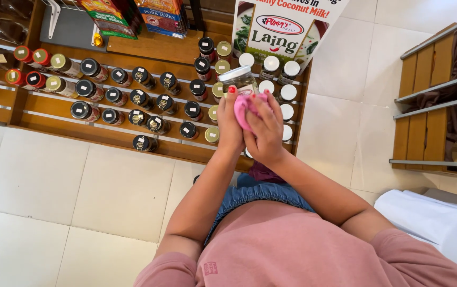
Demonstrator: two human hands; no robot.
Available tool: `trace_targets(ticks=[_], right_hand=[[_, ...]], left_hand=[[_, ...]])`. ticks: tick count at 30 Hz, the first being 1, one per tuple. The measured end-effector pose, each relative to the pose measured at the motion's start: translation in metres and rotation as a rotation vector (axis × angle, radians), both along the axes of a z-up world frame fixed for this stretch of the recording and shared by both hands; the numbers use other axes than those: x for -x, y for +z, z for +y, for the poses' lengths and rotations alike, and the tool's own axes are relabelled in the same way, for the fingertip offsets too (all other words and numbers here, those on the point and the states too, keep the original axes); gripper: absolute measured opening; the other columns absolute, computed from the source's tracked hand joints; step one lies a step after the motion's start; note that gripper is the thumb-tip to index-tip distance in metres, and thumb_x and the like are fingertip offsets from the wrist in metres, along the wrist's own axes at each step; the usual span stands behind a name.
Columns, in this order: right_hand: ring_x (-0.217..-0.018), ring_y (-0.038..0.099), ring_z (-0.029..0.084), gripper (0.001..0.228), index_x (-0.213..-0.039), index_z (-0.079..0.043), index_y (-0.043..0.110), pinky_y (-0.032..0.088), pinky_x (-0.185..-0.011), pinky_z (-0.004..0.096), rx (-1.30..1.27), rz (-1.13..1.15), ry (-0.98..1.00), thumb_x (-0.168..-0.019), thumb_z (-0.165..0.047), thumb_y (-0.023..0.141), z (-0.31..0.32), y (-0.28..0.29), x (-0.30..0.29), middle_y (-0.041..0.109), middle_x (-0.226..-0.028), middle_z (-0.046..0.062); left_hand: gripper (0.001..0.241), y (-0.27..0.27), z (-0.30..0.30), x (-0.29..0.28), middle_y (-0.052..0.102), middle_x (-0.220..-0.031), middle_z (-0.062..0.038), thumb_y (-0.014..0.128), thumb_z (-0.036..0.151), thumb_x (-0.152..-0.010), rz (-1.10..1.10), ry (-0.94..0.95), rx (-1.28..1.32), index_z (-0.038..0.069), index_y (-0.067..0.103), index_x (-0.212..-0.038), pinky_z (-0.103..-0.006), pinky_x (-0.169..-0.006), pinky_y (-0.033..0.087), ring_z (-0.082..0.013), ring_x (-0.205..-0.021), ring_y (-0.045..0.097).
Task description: Wiping dust off various glass jars on a grocery store shelf using a pink cleaning cloth.
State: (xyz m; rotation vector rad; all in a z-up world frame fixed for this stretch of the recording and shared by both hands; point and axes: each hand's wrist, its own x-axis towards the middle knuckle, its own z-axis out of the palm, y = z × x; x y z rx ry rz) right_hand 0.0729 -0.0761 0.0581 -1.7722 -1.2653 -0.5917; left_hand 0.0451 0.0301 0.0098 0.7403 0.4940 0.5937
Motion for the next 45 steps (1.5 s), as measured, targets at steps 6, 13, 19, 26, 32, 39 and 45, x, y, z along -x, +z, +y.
trace_targets(ticks=[6,13,19,26,32,39,45], right_hand=[[-0.136,0.054,0.047,0.039,-0.129,-0.006,0.07,0.043,-0.122,0.053,-0.054,0.034,0.319,-0.095,0.012,0.064,-0.026,-0.065,-0.022,0.063,-0.141,0.015],[-0.134,0.063,0.032,0.052,-0.137,0.0,0.065,0.046,-0.119,0.038,-0.109,0.38,-0.025,-0.092,0.017,0.047,-0.018,-0.018,-0.081,0.063,-0.144,0.019],[-0.125,0.06,0.025,0.038,-0.144,-0.004,0.055,0.048,-0.109,0.034,0.198,0.867,0.318,-0.106,-0.009,0.054,0.028,0.026,-0.118,0.062,-0.139,0.014],[-0.105,0.066,0.029,0.07,-0.145,-0.011,0.053,0.052,-0.09,0.038,1.225,0.653,0.492,-0.083,-0.037,0.075,0.057,0.038,-0.136,0.068,-0.117,0.012],[-0.095,0.066,0.031,0.066,-0.13,-0.009,0.064,0.054,-0.082,0.041,1.218,0.625,0.505,-0.069,-0.027,0.083,0.065,-0.006,-0.128,0.068,-0.104,0.015],[-0.099,0.061,0.038,0.072,-0.132,-0.012,0.063,0.052,-0.086,0.045,1.017,0.538,0.286,-0.065,-0.02,0.087,0.059,-0.138,-0.109,0.058,-0.112,0.02],[-0.103,0.059,0.043,0.076,-0.138,-0.016,0.06,0.052,-0.091,0.05,1.058,0.433,0.179,-0.067,-0.02,0.088,0.066,-0.222,-0.093,0.058,-0.118,0.022]], left_hand=[[0.054,0.038,0.02,0.011,0.071,-0.102,-0.012,0.056,0.047,-0.103,-0.097,-0.013,0.023,-0.004,0.061,-0.121,-0.035,-0.075,0.059,-0.0185,-0.084,0.07],[0.045,0.002,0.025,0.015,0.071,-0.109,-0.011,0.06,0.039,-0.103,-0.109,-0.047,0.025,-0.001,0.059,-0.123,-0.0353,-0.083,0.06,-0.0174,-0.094,0.071],[0.042,-0.027,0.026,0.015,0.07,-0.107,-0.009,0.063,0.036,-0.1,0.01,-0.22,-0.075,0.001,0.061,-0.123,-0.0329,-0.08,0.059,-0.0153,-0.092,0.07],[0.06,-0.091,0.038,0.021,0.068,-0.121,-0.01,0.07,0.029,-0.094,0.099,-0.459,-0.145,-0.003,0.054,-0.141,-0.0329,-0.093,0.055,-0.0163,-0.107,0.066],[0.076,-0.128,0.059,0.018,0.061,-0.135,-0.011,0.08,0.025,-0.085,0.16,-0.529,-0.326,0.001,0.044,-0.148,-0.0334,-0.101,0.051,-0.0194,-0.121,0.06],[0.053,-0.153,0.06,0.061,0.069,-0.13,-0.009,0.078,0.022,-0.087,0.599,-0.06,-0.436,0.003,0.062,-0.134,-0.0301,-0.095,0.052,-0.0187,-0.111,0.065],[0.029,-0.16,0.064,0.11,0.073,-0.108,-0.007,0.069,0.013,-0.095,0.6,-0.006,-0.27,0.0,0.07,-0.121,-0.0265,-0.088,0.052,-0.0141,-0.101,0.066]])
